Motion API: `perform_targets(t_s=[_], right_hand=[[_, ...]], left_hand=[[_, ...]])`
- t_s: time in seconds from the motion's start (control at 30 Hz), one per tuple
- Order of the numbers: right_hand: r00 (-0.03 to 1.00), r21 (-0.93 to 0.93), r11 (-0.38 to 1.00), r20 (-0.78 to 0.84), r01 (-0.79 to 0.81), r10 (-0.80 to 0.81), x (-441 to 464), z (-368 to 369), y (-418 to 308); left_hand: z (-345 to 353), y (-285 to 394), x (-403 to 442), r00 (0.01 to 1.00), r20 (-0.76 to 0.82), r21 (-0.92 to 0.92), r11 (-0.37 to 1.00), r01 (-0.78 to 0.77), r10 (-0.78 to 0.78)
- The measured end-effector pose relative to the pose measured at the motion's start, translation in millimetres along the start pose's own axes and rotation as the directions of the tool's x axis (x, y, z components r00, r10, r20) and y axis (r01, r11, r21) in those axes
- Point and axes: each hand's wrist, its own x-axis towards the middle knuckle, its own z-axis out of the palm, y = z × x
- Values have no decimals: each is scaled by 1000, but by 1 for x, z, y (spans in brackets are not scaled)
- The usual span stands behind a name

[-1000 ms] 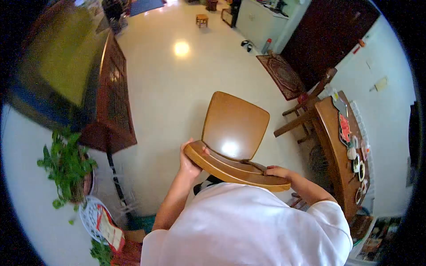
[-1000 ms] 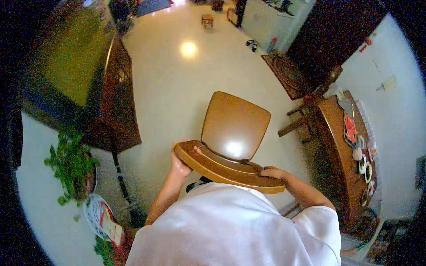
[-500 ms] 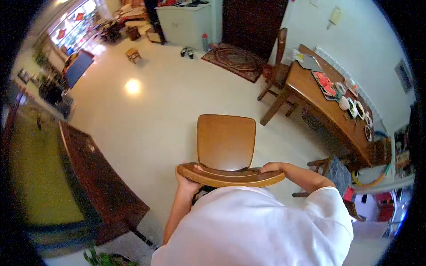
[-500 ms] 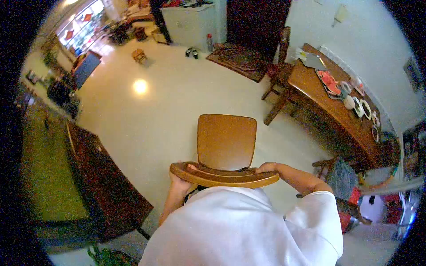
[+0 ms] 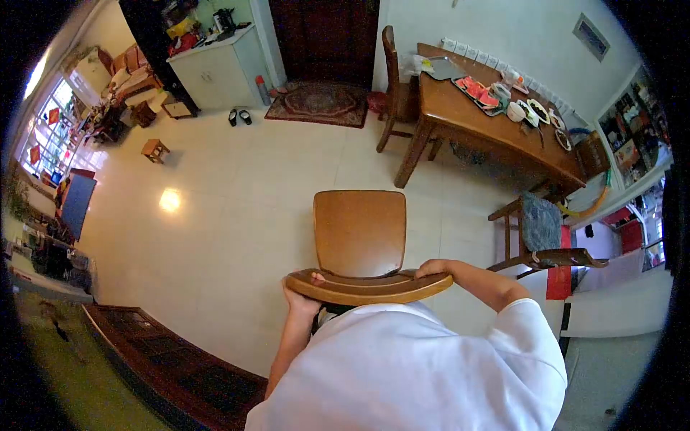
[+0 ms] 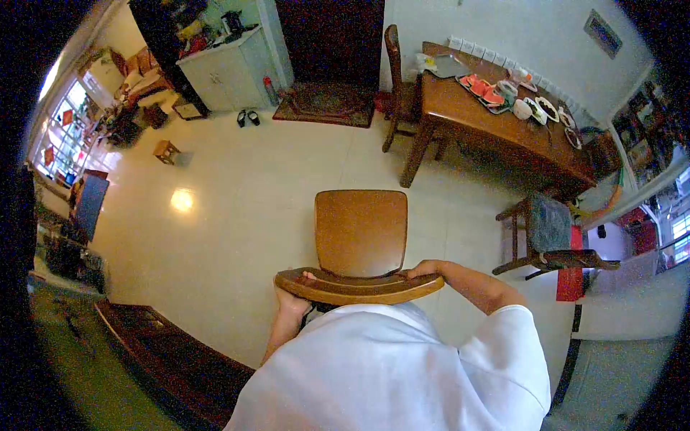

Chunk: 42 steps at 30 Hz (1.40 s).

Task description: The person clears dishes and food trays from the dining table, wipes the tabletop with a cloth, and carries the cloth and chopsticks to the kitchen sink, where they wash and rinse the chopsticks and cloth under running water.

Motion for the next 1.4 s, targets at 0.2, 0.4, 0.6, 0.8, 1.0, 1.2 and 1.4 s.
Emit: perform_targets(t_s=[0.2,0.4,0.6,0.8,1.0,1.2,1.4], right_hand=[[996,120,989,-57,82,-76,8,15,4],[997,30,999,-71,-19,21,13,17,2],[998,-21,999,-33,48,-49,31,20,20],[991,185,980,-123,78,-56,60,31,28],[951,740,597,-252,310,-180,22,57,74],[748,610,464,-629,643,-210,-25,65,259],[710,751,186,-660,634,246,-132,75,426]], left_hand=[[-2,14,-3,994,81,-20,997,72,-71],[1,12,0,999,12,46,998,40,-41],[-30,15,19,993,55,94,990,103,-108],[-15,15,4,991,101,198,978,71,-92],[11,-13,-18,983,-89,321,939,-126,162],[-12,-111,9,971,-159,572,818,-57,178],[-37,-208,28,968,-239,842,512,169,73]])
